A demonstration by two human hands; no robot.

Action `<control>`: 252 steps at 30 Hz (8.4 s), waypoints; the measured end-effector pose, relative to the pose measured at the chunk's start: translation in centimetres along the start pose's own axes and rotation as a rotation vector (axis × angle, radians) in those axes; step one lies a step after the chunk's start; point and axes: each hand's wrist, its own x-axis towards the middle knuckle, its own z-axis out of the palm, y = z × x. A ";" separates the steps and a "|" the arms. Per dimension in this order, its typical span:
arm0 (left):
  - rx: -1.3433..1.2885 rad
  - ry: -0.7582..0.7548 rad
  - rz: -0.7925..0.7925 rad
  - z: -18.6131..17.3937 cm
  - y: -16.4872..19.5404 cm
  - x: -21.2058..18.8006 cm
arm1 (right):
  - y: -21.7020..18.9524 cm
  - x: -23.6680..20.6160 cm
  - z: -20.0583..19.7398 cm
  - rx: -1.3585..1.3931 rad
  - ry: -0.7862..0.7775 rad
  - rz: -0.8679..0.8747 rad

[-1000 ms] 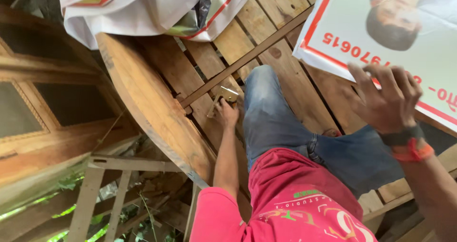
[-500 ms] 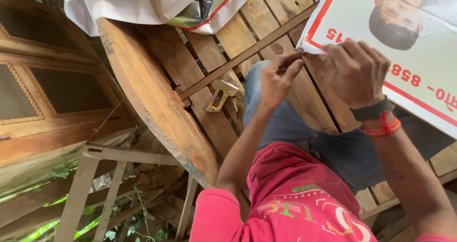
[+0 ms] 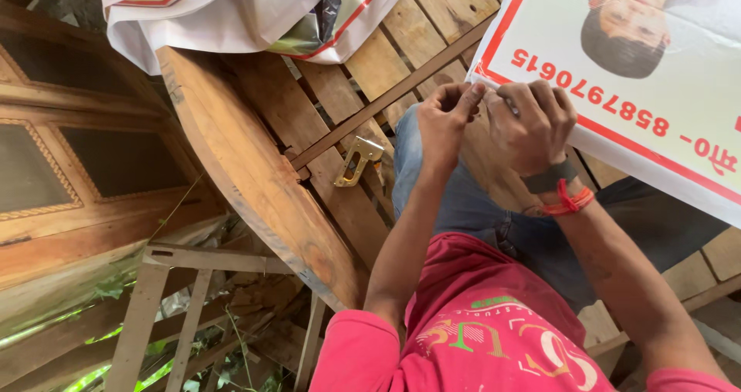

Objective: The person sits on a wooden floor and uses a handheld stapler to attach a large printed poster to a wooden slatted surface. They repeatedly staple along the edges of the poster, adjusting its position as needed.

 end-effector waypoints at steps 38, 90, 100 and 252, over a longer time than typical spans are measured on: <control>0.322 0.152 0.193 0.1 -0.3 -0.3 | -5.0 -2.9 8.5 1.654 0.512 1.345; 1.806 0.359 0.412 -20.8 -11.6 -5.2 | -5.1 -1.8 13.9 1.574 0.567 1.166; 1.749 0.283 -0.344 -21.1 -11.0 0.4 | -4.8 -1.5 13.4 1.565 0.557 1.149; 0.316 0.240 -0.333 -14.1 -10.8 -1.6 | -1.5 -10.7 3.0 1.848 0.486 1.569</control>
